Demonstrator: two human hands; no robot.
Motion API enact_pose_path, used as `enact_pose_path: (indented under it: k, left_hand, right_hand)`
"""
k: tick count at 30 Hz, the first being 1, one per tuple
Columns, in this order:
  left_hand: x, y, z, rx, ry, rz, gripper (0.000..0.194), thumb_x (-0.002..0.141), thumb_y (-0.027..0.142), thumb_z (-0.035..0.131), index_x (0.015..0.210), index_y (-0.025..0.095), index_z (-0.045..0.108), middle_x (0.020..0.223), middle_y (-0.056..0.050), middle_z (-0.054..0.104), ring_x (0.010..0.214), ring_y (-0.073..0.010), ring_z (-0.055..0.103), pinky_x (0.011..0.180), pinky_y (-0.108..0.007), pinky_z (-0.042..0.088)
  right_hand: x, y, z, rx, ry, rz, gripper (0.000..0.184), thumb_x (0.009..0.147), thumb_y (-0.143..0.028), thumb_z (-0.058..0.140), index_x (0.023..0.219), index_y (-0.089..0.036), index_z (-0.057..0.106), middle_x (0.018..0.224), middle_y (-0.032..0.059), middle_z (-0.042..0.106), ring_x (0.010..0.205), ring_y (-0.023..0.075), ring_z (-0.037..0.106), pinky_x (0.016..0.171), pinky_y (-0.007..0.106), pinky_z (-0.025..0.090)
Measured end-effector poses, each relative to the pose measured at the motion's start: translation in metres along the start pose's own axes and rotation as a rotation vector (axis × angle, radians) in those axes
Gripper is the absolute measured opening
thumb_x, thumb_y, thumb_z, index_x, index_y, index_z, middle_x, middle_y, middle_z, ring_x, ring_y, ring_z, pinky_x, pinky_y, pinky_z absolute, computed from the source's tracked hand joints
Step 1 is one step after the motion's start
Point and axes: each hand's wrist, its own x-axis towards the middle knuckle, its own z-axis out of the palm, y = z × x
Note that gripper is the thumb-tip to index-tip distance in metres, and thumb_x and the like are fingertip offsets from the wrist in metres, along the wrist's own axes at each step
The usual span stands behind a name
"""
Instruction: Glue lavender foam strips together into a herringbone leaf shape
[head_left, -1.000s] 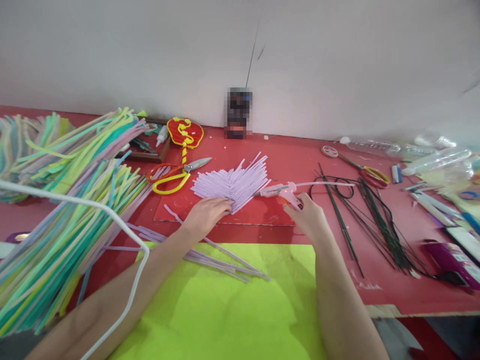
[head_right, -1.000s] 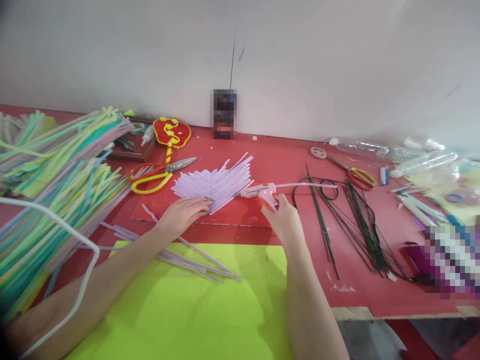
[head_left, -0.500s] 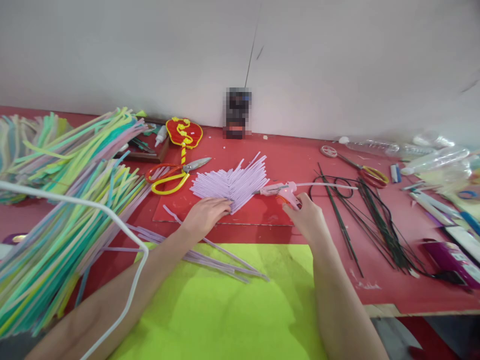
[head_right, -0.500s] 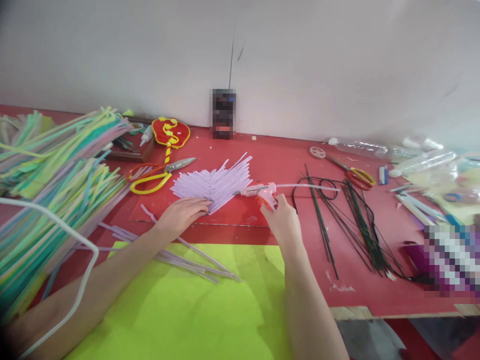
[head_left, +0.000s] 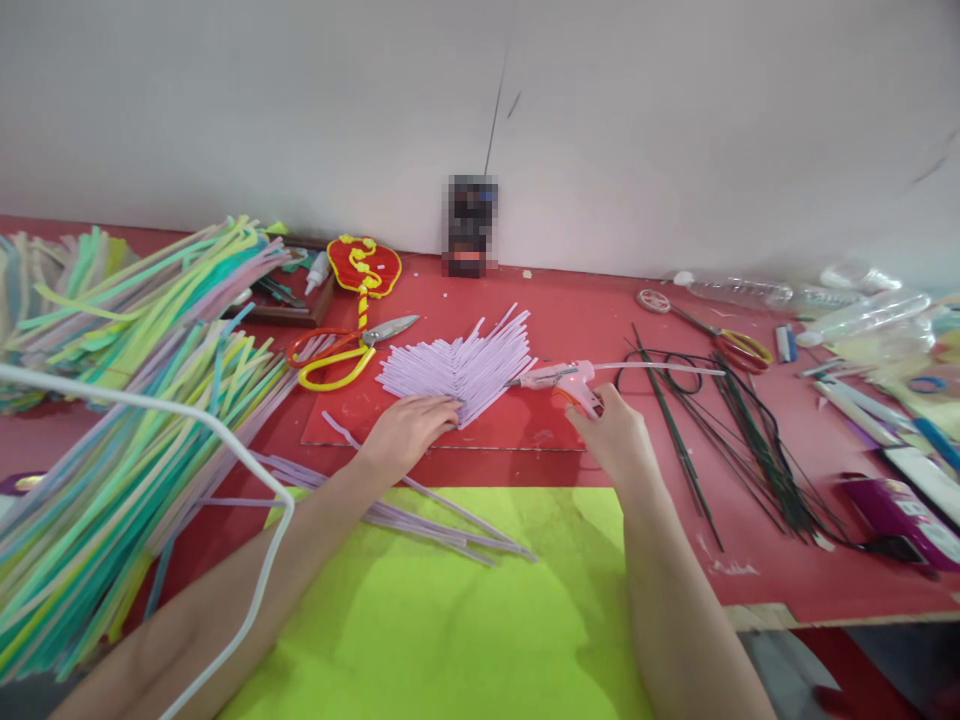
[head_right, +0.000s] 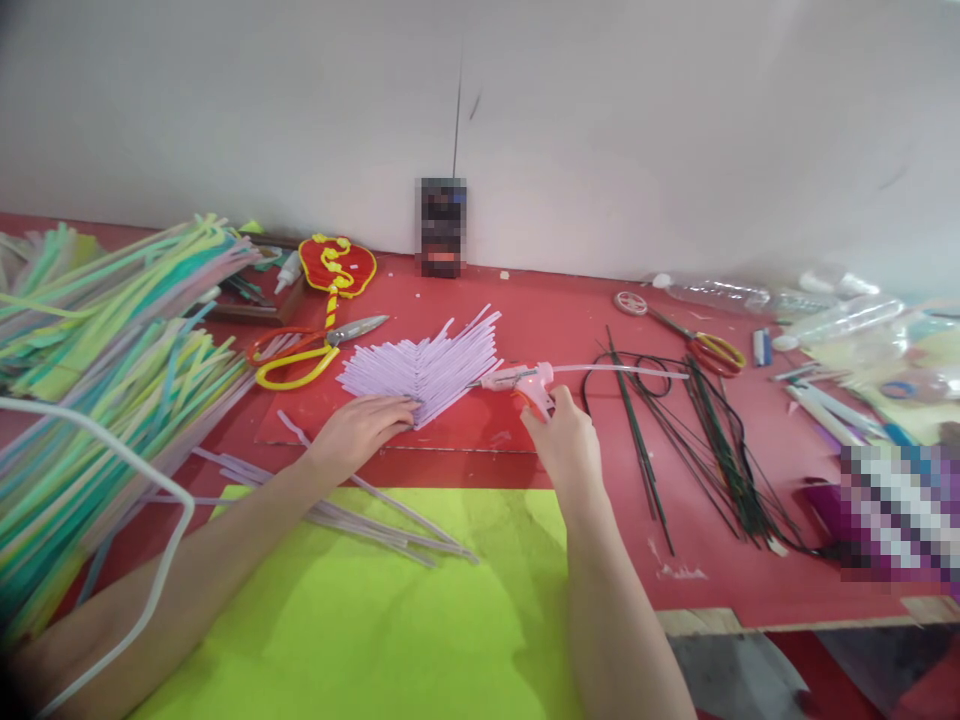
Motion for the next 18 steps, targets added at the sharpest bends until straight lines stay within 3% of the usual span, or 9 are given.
enact_pose_path:
  k: [18]
  left_hand:
    - [0.0003, 0.0008, -0.0017, -0.010, -0.014, -0.008, 0.020, 0.094, 0.022, 0.046, 0.093, 0.020, 0.065, 0.111, -0.004, 0.070, 0.103, -0.0174, 0.065, 0.092, -0.032, 0.050]
  right_hand:
    - [0.0016, 0.0023, -0.0011, -0.029, -0.002, 0.038, 0.028, 0.073, -0.045, 0.053, 0.090, -0.023, 0.053, 0.072, 0.0052, 0.061, 0.063, 0.0206, 0.054, 0.056, 0.029, 0.035]
